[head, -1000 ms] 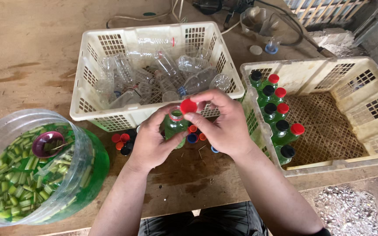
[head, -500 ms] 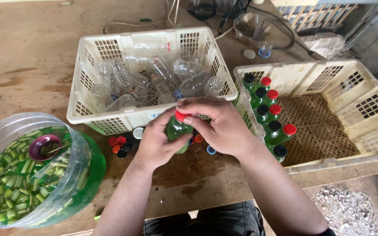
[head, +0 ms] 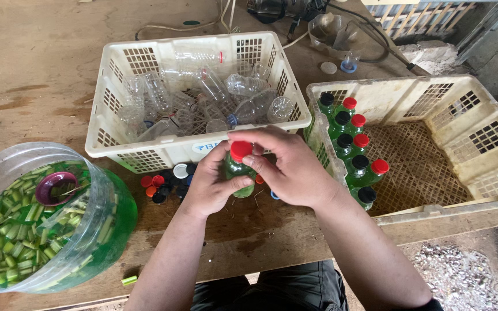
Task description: The person fills clear plastic bottles with chopped green vegetables and liquid using a funnel. They then screw on red caps and place the filled bottles into a crate.
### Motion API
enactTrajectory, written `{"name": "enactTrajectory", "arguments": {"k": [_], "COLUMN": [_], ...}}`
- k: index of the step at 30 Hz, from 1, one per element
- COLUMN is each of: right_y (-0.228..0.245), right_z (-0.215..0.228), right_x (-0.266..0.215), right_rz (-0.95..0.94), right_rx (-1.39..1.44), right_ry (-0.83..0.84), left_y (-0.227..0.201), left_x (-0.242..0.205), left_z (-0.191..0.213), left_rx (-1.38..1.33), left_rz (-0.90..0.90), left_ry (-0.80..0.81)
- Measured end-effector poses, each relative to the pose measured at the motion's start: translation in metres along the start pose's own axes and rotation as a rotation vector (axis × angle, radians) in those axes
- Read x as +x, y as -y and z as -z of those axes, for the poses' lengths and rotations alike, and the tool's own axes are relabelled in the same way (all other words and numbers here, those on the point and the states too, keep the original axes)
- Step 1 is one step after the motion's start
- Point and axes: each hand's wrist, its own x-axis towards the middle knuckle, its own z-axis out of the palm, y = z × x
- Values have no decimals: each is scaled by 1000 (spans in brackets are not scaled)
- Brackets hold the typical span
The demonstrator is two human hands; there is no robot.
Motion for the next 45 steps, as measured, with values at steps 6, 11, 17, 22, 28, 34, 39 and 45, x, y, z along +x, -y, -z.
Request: {"name": "enactTrajectory", "arguments": {"k": [6,11,17,22,28,34,39,45], "right_y": [-1,3,0,-4,-8,-8,-13,-25], "right_z": [1,4,9,16,15,-5,-22,-21], "right_x": [1,2,4,6,10,-4,-10,-9], "right_rz": [22,-102,-148,77,114,71,49,105], "right_rx": [-109,-242,-362,-284,-440,-566,-689,-631], "right_ry": [78,79,131,242,243,98,57,113], "left_y": [-6,-15,-17,-16,-17,-15,-8,-4], "left_x": [-6,1,0,0,5,2,-6,-15], "left_z": [-6,-21,-24,-17,-17,-25,-20,-20], "left_rx": [124,472,452,327,447,625,632,372], "left_rz": [168,-11,79,67,123,152,81,214], "left_ry": [1,-8,-1,32,38,-67,-72,38]}}
